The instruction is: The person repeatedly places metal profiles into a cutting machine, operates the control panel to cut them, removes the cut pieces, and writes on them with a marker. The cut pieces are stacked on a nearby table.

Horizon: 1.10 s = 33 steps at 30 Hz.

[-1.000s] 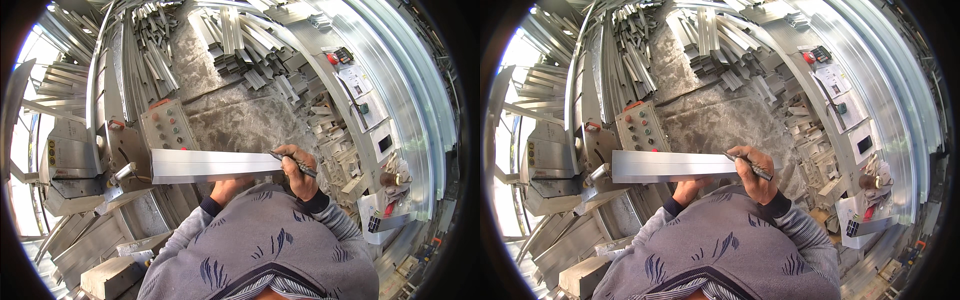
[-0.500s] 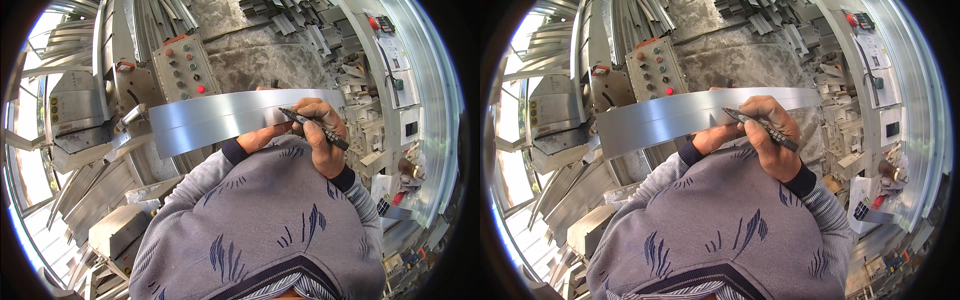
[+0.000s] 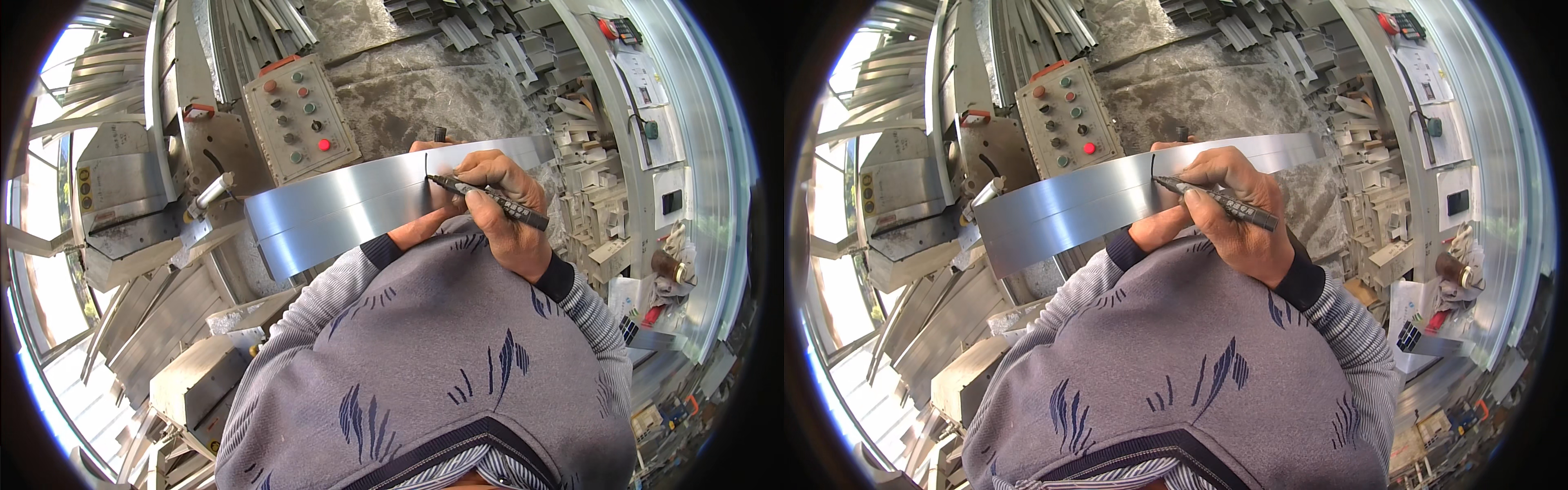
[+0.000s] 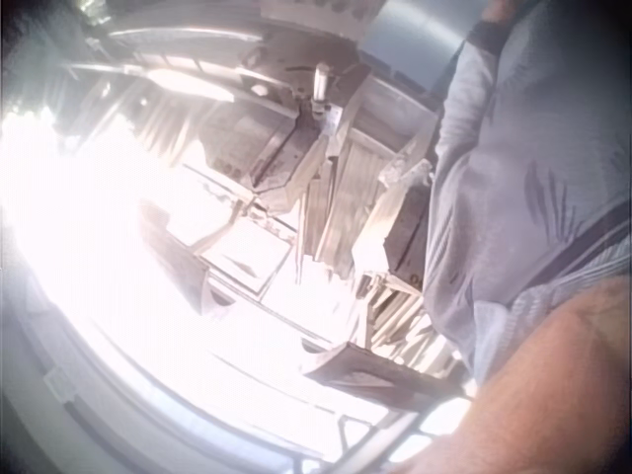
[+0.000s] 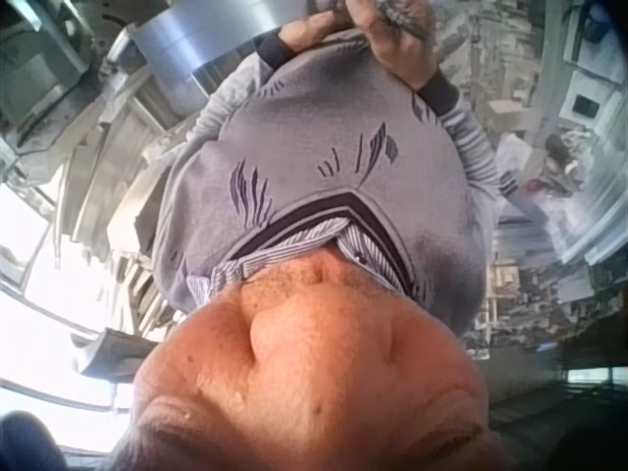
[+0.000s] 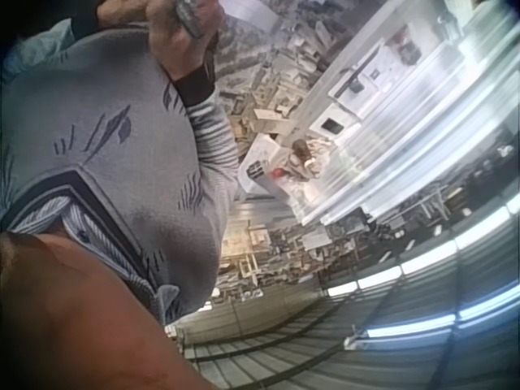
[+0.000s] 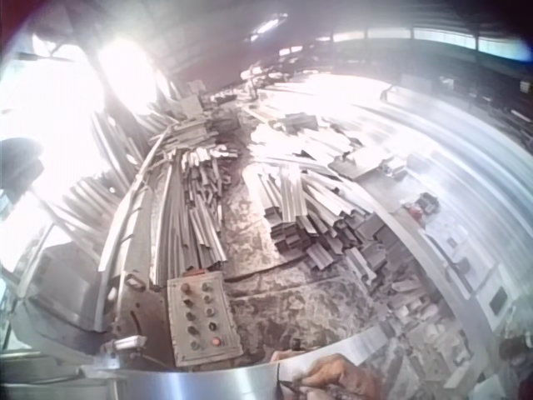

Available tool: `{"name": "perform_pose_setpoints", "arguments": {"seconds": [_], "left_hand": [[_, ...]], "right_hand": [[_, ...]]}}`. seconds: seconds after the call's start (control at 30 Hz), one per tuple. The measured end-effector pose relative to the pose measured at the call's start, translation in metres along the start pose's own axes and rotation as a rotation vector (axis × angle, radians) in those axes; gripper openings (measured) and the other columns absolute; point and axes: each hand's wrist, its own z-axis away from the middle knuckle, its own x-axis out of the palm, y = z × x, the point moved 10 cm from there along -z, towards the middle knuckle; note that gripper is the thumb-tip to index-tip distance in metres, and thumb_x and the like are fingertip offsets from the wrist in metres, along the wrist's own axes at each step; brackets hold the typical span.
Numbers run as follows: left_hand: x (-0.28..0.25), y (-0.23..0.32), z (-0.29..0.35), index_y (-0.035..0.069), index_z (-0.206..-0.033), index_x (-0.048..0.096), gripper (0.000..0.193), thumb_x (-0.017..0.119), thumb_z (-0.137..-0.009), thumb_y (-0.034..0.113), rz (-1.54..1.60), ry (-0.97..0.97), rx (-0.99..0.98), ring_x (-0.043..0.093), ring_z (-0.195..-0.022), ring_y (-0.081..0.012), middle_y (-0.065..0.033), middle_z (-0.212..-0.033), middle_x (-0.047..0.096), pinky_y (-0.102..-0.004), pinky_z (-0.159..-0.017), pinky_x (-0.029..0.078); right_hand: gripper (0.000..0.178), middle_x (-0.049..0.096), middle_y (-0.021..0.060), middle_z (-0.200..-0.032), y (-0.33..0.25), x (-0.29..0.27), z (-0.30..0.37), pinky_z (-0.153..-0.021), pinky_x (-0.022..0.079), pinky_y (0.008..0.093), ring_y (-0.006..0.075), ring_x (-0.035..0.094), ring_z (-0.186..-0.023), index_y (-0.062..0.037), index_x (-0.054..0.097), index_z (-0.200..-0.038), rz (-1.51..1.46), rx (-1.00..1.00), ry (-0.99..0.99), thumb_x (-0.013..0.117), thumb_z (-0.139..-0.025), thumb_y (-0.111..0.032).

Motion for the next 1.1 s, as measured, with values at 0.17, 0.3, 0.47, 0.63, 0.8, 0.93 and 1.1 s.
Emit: {"name": "perform_pose_setpoints", "arguments": {"seconds": [0.17,0.3,0.47,0.63,0.8,0.93,1.1], "left_hand": [[0.001,-0.003,-0.002,0.006,-0.132,0.050,0.054,0.078,-0.086,0.016,0.041,0.002,-0.014,0.058,-0.115,-0.0203,-0.0087,-0.124,0.058,-0.0354,-0.098,0.050],[0.004,-0.006,-0.003,0.006,-0.132,0.049,0.057,0.079,-0.085,0.016,0.073,-0.001,-0.027,0.057,-0.115,-0.0205,-0.0090,-0.124,0.057,-0.0355,-0.098,0.050],[0.003,-0.016,-0.003,0.006,-0.132,0.048,0.059,0.081,-0.084,0.016,0.177,0.038,-0.083,0.057,-0.115,-0.0208,-0.0093,-0.123,0.057,-0.0356,-0.098,0.049],[0.002,-0.017,-0.004,0.003,-0.130,0.043,0.068,0.086,-0.079,0.016,0.385,0.114,-0.067,0.058,-0.112,-0.0212,-0.0109,-0.119,0.056,-0.0361,-0.096,0.050],[0.000,-0.002,-0.002,0.005,-0.135,0.040,0.061,0.074,-0.089,0.027,0.048,0.048,0.033,0.053,-0.119,-0.0202,-0.0095,-0.126,0.053,-0.0370,-0.104,0.044],[0.008,-0.012,0.000,0.009,-0.143,0.040,0.056,0.063,-0.099,0.035,-0.045,-0.025,-0.007,0.048,-0.128,-0.0194,-0.0074,-0.136,0.051,-0.0382,-0.114,0.037],[0.010,-0.029,-0.005,0.009,-0.140,0.045,0.052,0.066,-0.097,0.028,0.159,-0.022,-0.100,0.050,-0.126,-0.0180,-0.0070,-0.132,0.055,-0.0383,-0.111,0.039]], "right_hand": [[0.011,0.070,0.0086,-0.095,0.009,-0.007,0.004,-0.078,0.055,0.0267,0.0117,0.067,-0.087,-0.0015,0.062,-0.103,-0.009,0.060,0.060,0.061,-0.094,-0.008],[0.012,0.071,0.0090,-0.095,0.014,-0.016,0.006,-0.078,0.055,0.0266,0.0106,0.066,-0.087,-0.0006,0.062,-0.104,0.002,0.088,0.140,0.061,-0.094,-0.008],[0.013,0.072,0.0093,-0.095,0.022,-0.024,0.008,-0.078,0.055,0.0275,0.0112,0.066,-0.087,-0.0001,0.062,-0.103,0.033,0.140,0.155,0.061,-0.092,-0.007],[0.011,0.070,0.0078,-0.088,0.026,-0.027,0.013,-0.075,0.053,0.0265,0.0101,0.064,-0.082,0.0000,0.064,-0.097,0.001,0.185,0.157,0.061,-0.091,-0.009],[0.012,0.068,0.0056,-0.083,0.032,-0.032,0.019,-0.072,0.051,0.0253,0.0085,0.061,-0.077,-0.0004,0.064,-0.095,-0.102,0.261,0.172,0.061,-0.091,-0.011],[0.012,0.067,0.0052,-0.081,0.036,-0.037,0.019,-0.071,0.051,0.0262,0.0092,0.062,-0.077,-0.0007,0.064,-0.094,0.036,0.252,0.214,0.060,-0.092,-0.012],[0.014,0.067,0.0051,-0.079,0.036,-0.037,0.019,-0.070,0.052,0.0263,0.0096,0.063,-0.075,-0.0011,0.063,-0.092,0.055,0.231,0.182,0.060,-0.093,-0.014]]}}
